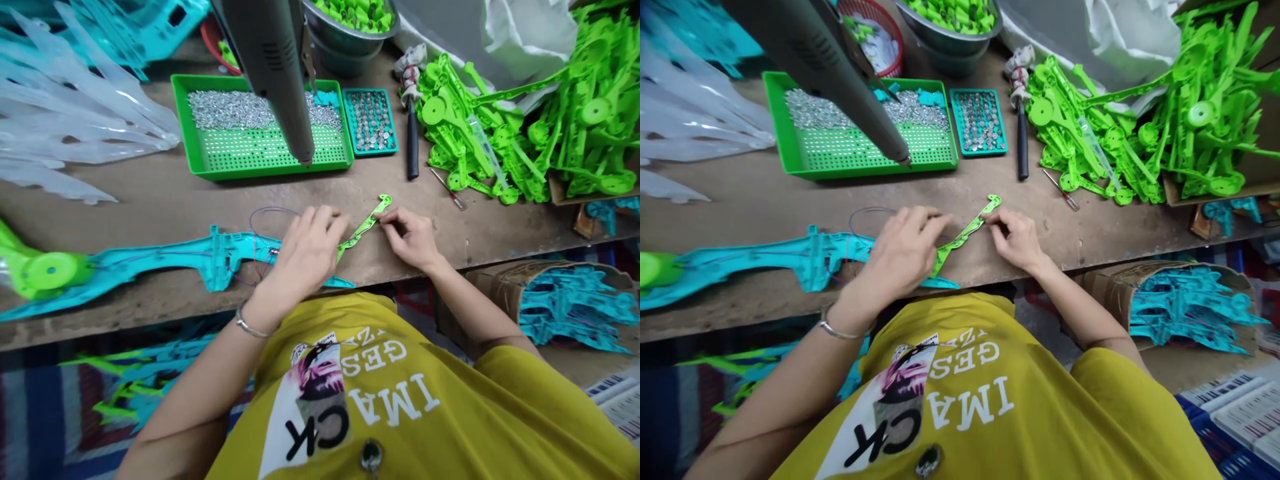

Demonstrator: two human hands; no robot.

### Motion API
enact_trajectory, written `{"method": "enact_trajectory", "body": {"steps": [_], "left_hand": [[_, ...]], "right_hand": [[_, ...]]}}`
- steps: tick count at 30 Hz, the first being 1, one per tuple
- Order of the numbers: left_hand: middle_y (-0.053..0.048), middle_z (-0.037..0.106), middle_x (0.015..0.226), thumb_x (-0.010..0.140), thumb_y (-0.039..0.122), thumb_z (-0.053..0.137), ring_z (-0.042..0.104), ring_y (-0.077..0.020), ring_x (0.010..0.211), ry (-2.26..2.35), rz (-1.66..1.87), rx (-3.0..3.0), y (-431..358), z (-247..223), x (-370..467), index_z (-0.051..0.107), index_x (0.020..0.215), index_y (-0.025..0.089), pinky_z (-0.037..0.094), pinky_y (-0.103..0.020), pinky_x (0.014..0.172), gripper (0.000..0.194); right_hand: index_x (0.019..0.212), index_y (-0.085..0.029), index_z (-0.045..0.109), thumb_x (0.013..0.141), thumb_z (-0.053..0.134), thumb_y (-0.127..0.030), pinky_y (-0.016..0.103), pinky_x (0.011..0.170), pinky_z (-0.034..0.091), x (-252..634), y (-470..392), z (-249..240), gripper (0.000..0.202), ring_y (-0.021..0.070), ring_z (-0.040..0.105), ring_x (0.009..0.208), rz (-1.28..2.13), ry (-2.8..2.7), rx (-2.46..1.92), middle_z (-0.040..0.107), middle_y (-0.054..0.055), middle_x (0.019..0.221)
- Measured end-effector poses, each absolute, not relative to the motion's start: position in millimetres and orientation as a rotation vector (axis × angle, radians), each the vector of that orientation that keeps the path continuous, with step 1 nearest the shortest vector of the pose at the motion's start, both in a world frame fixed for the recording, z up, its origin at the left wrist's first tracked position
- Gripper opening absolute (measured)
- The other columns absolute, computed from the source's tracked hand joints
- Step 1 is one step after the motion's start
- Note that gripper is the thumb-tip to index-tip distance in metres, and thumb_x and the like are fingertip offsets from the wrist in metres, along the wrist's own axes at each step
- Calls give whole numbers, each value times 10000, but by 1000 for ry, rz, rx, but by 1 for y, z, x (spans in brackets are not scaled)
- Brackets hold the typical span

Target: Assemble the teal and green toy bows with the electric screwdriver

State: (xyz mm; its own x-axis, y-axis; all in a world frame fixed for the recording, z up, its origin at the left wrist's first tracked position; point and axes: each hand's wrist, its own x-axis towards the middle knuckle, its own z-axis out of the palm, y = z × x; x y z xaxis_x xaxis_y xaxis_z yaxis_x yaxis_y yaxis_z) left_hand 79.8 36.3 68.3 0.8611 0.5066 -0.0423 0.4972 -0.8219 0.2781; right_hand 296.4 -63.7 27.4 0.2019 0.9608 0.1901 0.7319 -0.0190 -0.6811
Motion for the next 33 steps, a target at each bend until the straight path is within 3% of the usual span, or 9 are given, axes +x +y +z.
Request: {"method": "enact_trajectory", "body": {"steps": [4, 9, 13, 18, 21, 24, 29, 33], "left_hand": [[-167, 579, 1239, 933, 110, 423, 539, -331, 1111, 765, -115, 2771, 60, 69, 76, 677, 1221, 188, 456, -461, 898, 391], [-146, 580, 1169, 980, 236, 461, 554, -330, 1125, 657, -291, 2789, 73, 65, 84, 698, 1036, 194, 457, -464, 920, 247], [-152, 614, 1179, 992, 219, 432, 589, -313, 1129, 608, -403, 2715, 76, 66, 92, 654, 1099, 158, 463, -452, 940, 254], [-164, 657, 1197, 985, 373, 518, 619, -334, 1145, 584, -459, 2595, 78, 70, 104, 672, 1102, 139, 459, -445, 961, 304], [-147, 701, 1178, 984, 327, 522, 651, -309, 1112, 573, -505, 2591, 80, 74, 108, 688, 1097, 159, 455, -403, 930, 262], [-115, 754, 1031, 1010, 308, 492, 697, -286, 974, 612, -504, 2621, 74, 81, 104, 678, 1134, 174, 456, -368, 830, 261], [-132, 717, 955, 1021, 203, 443, 698, -300, 893, 769, -285, 2796, 34, 89, 90, 678, 1086, 143, 451, -372, 711, 251], [-127, 680, 878, 981, 70, 430, 679, -279, 892, 751, -170, 2854, 3, 77, 79, 697, 969, 141, 462, -371, 717, 277]], "right_hand": [[900, -222, 710, 904, 619, -178, 375, 900, 574, 293, -50, 42, 101, 213, 758, 937, 468, -1594, -1700, 811, 53, 979], [918, -208, 745, 873, 675, -164, 396, 910, 535, 279, -35, 49, 94, 213, 705, 892, 667, -1856, -1614, 797, 45, 936], [946, -212, 751, 844, 707, -142, 393, 908, 518, 275, -31, 46, 131, 219, 681, 920, 783, -1853, -1677, 796, 44, 963], [899, -212, 743, 806, 730, -111, 359, 849, 509, 276, -29, 44, 138, 201, 666, 866, 831, -1796, -1718, 780, 24, 893], [869, -209, 741, 784, 746, -98, 346, 822, 512, 276, -26, 45, 140, 191, 667, 834, 848, -1791, -1733, 774, 18, 856], [862, -211, 743, 786, 736, -93, 343, 806, 522, 276, -22, 48, 140, 179, 667, 798, 882, -1806, -1727, 773, 16, 845], [857, -206, 744, 771, 718, -84, 330, 763, 523, 276, -19, 47, 152, 169, 657, 746, 919, -1823, -1738, 774, 22, 829], [863, -193, 751, 766, 702, -78, 346, 776, 525, 275, -19, 46, 158, 191, 673, 771, 896, -1844, -1777, 774, 41, 848]]}}
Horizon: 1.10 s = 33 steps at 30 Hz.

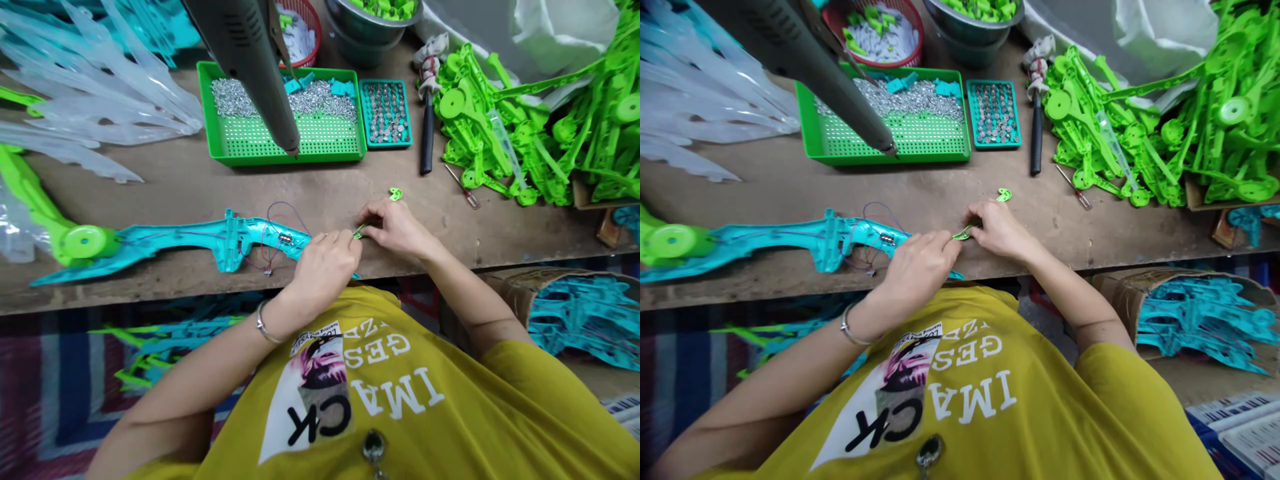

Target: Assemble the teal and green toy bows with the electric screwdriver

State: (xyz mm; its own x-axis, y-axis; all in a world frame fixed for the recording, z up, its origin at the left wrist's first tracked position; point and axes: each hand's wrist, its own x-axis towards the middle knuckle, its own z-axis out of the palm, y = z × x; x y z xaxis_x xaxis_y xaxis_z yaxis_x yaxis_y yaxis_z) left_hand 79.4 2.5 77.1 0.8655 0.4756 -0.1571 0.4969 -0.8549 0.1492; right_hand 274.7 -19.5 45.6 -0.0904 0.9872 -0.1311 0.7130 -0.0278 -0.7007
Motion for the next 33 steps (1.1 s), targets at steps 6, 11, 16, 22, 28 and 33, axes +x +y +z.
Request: {"method": "enact_trajectory", "body": {"steps": [6, 11, 16, 22, 28, 33], "left_hand": [[-124, 668, 885, 1025, 119, 395, 636, -264, 903, 798, 31, 2887, -9, 58, 67, 712, 1000, 153, 444, -384, 747, 320], [-92, 672, 895, 1063, 183, 384, 637, -235, 883, 862, 126, 2869, -13, 51, 59, 696, 1084, 172, 427, -354, 727, 313], [-76, 661, 863, 1070, 243, 414, 637, -216, 827, 1019, 207, 2821, -15, 49, 48, 695, 1013, 174, 446, -325, 728, 295], [-87, 651, 852, 1070, 277, 404, 635, -225, 798, 1120, 163, 2767, -9, 57, 46, 688, 926, 183, 426, -339, 695, 331], [-85, 686, 907, 1052, 312, 443, 667, -213, 809, 1267, 99, 2647, -1, 58, 60, 689, 898, 188, 311, -330, 589, 315], [-66, 706, 888, 998, 271, 522, 686, -218, 820, 1332, 37, 2589, 0, 56, 65, 691, 861, 193, 267, -332, 574, 230]], "right_hand": [[889, -203, 779, 855, 707, -193, 374, 864, 517, 271, -20, 47, 80, 206, 688, 853, 833, -1905, -1759, 785, 53, 897], [826, -227, 775, 854, 772, -247, 419, 924, 500, 269, -21, 42, 34, 208, 675, 857, 801, -1894, -1752, 764, 38, 847], [820, -202, 767, 856, 757, -236, 441, 939, 498, 265, -24, 43, 51, 225, 661, 883, 736, -1919, -1795, 746, 56, 844], [819, -206, 748, 869, 729, -245, 461, 939, 499, 263, -25, 42, 66, 236, 644, 888, 717, -1950, -1792, 728, 59, 847], [788, -209, 721, 847, 732, -203, 466, 931, 498, 262, -24, 43, 60, 250, 630, 878, 733, -1946, -1813, 708, 72, 828], [853, -196, 725, 873, 676, -197, 450, 965, 467, 259, -21, 53, 52, 253, 630, 940, 797, -1978, -1892, 728, 76, 904]]}}
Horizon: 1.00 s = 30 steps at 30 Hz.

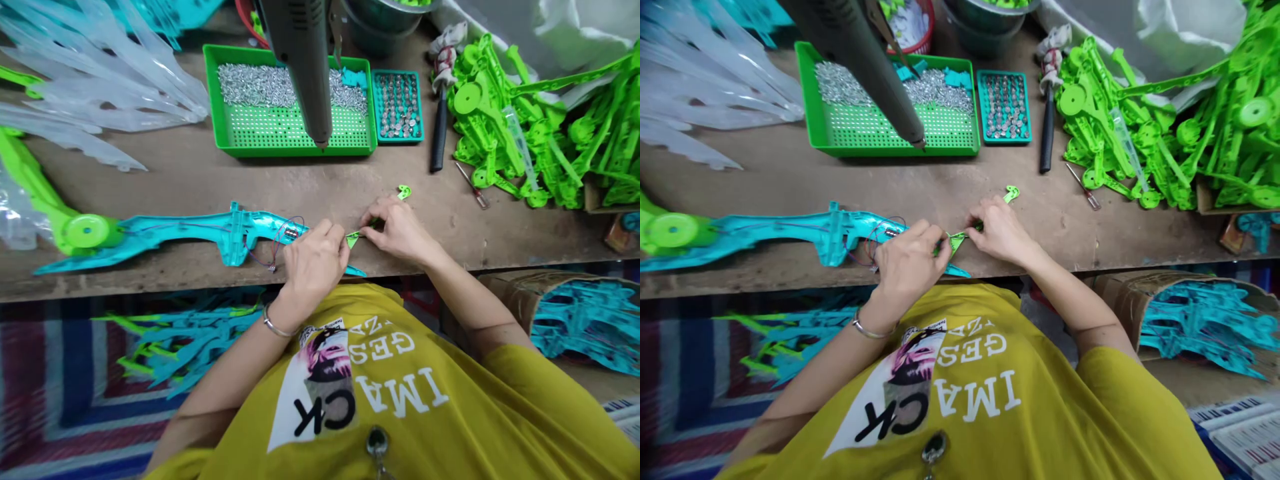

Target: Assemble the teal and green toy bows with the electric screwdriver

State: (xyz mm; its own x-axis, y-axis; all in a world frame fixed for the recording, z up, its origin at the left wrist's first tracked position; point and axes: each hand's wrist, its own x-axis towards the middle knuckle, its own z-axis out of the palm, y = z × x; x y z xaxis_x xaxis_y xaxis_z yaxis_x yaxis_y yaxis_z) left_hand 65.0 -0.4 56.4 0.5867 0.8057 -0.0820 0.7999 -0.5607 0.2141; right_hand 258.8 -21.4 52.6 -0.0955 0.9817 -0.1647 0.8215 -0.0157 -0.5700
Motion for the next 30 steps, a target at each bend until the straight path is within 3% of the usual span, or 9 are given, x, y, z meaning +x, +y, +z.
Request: {"method": "enact_trajectory", "body": {"steps": [5, 12, 19, 24, 30], "left_hand": [[-76, 702, 882, 1008, 256, 488, 689, -233, 838, 1258, -71, 2617, 0, 60, 65, 703, 856, 195, 295, -334, 577, 270], [-97, 683, 940, 1044, 235, 415, 693, -249, 842, 1120, -261, 2669, 4, 72, 63, 717, 953, 179, 326, -329, 558, 320], [-97, 661, 901, 1062, 150, 357, 665, -216, 853, 798, 99, 2859, -3, 60, 29, 682, 1209, 124, 477, -311, 674, 358], [-59, 624, 782, 1044, 146, 450, 606, -192, 759, 784, 417, 2876, -9, 45, 16, 718, 1035, 125, 499, -301, 721, 269], [-76, 628, 854, 1045, 171, 427, 601, -201, 798, 927, 366, 2766, 0, 49, 13, 723, 957, 156, 498, -307, 717, 309]], "right_hand": [[922, -189, 732, 888, 638, -162, 442, 977, 420, 257, -20, 55, 103, 239, 611, 945, 865, -1997, -1827, 735, 68, 957], [956, -216, 784, 871, 485, -28, 384, 837, 369, 258, -22, 41, 363, 228, 504, 909, 842, -2200, -1513, 677, 72, 955], [1008, -228, 802, 924, 454, -51, 361, 767, 324, 257, -27, 41, 399, 222, 456, 880, 761, -2325, -1487, 646, 88, 979], [1049, -204, 776, 975, 437, -103, 366, 757, 315, 253, -27, 47, 361, 227, 442, 864, 708, -2387, -1563, 636, 101, 986], [1102, -261, 794, 973, 441, -90, 366, 764, 297, 251, -27, 47, 413, 221, 431, 859, 711, -2396, -1567, 611, 90, 973]]}}
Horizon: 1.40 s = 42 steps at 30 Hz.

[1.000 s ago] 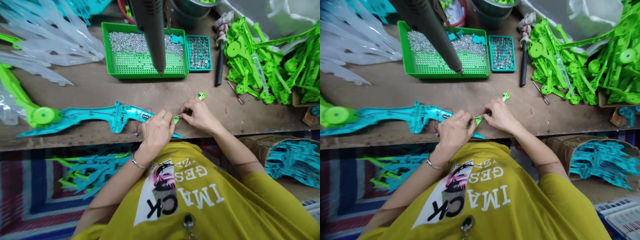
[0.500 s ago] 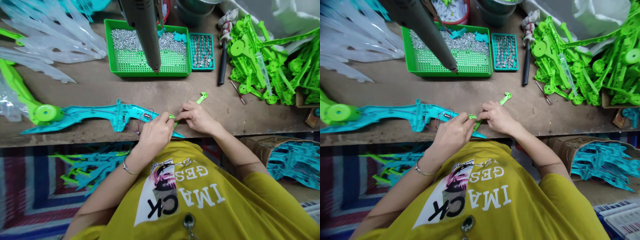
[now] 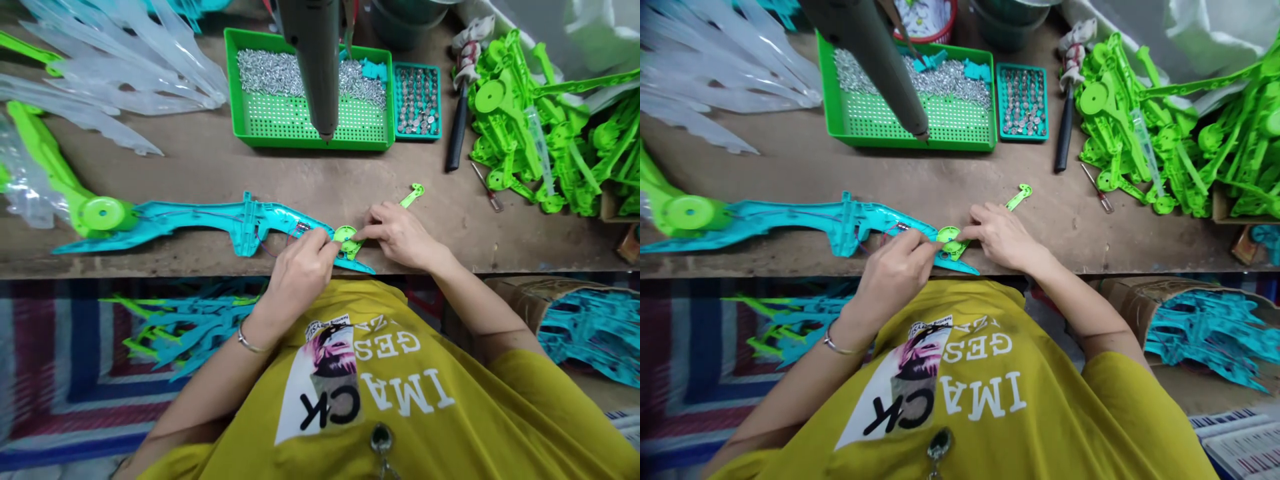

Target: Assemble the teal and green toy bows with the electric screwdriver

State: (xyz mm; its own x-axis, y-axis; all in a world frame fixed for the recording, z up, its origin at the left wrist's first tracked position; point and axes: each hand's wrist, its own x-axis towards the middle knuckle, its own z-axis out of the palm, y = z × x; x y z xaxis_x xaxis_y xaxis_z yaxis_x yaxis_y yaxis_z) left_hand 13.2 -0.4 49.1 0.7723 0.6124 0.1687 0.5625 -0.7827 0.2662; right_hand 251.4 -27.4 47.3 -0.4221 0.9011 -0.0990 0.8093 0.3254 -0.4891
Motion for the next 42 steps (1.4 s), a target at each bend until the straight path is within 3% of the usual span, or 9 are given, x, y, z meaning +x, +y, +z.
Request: {"method": "enact_trajectory", "body": {"steps": [4, 14, 20, 23, 26, 29, 34, 42], "left_hand": [[-87, 624, 876, 1051, 242, 439, 621, -217, 840, 1051, 339, 2628, 13, 48, 13, 706, 945, 141, 515, -330, 762, 304], [-91, 621, 896, 1027, 247, 424, 623, -231, 836, 1198, 63, 2642, 17, 49, 25, 697, 886, 167, 464, -334, 700, 317], [-90, 612, 901, 1026, 221, 401, 601, -218, 816, 1173, -4, 2631, 19, 54, 25, 699, 873, 176, 429, -327, 678, 338], [-94, 613, 922, 1036, 229, 380, 595, -221, 817, 1161, -23, 2617, 20, 54, 24, 700, 901, 175, 432, -329, 681, 352], [-106, 612, 975, 1050, 237, 356, 611, -228, 853, 1137, -28, 2593, 23, 57, 18, 704, 975, 160, 457, -330, 702, 364], [-107, 598, 982, 1049, 233, 369, 624, -227, 882, 1125, 11, 2568, 29, 63, 8, 695, 1013, 143, 482, -325, 737, 340], [-84, 594, 942, 1016, 248, 461, 622, -216, 844, 1049, 58, 2534, 43, 72, -7, 682, 968, 149, 494, -323, 737, 247], [-82, 624, 924, 941, 225, 489, 621, -214, 845, 1004, 21, 2463, 60, 75, -3, 707, 911, 163, 486, -335, 766, 229]], "right_hand": [[1118, -292, 805, 966, 453, -77, 363, 764, 302, 251, -26, 49, 440, 220, 432, 856, 741, -2398, -1578, 617, 87, 968], [1077, -235, 805, 935, 446, -72, 361, 786, 338, 248, -23, 55, 419, 220, 484, 879, 814, -2359, -1605, 634, 92, 968], [1049, -177, 707, 839, 497, -88, 391, 812, 323, 224, -27, 60, 310, 257, 477, 939, 646, -2377, -1468, 691, 94, 1020], [971, -178, 675, 881, 483, -113, 390, 777, 283, 212, -30, 57, 222, 254, 452, 891, 623, -2417, -1465, 688, 82, 877], [931, -174, 673, 985, 451, -194, 387, 763, 262, 207, -32, 54, 230, 252, 446, 886, 604, -2412, -1502, 695, 95, 864], [991, -163, 695, 1026, 454, -266, 381, 753, 260, 206, -33, 53, 264, 247, 448, 878, 624, -2378, -1527, 705, 105, 893], [1293, -163, 681, 1013, 478, -246, 382, 743, 257, 204, -33, 51, 355, 244, 425, 856, 585, -2367, -1536, 684, 100, 920], [1266, -183, 716, 986, 476, -219, 398, 754, 258, 199, -31, 50, 370, 246, 422, 879, 551, -2432, -1551, 620, 105, 940]]}}
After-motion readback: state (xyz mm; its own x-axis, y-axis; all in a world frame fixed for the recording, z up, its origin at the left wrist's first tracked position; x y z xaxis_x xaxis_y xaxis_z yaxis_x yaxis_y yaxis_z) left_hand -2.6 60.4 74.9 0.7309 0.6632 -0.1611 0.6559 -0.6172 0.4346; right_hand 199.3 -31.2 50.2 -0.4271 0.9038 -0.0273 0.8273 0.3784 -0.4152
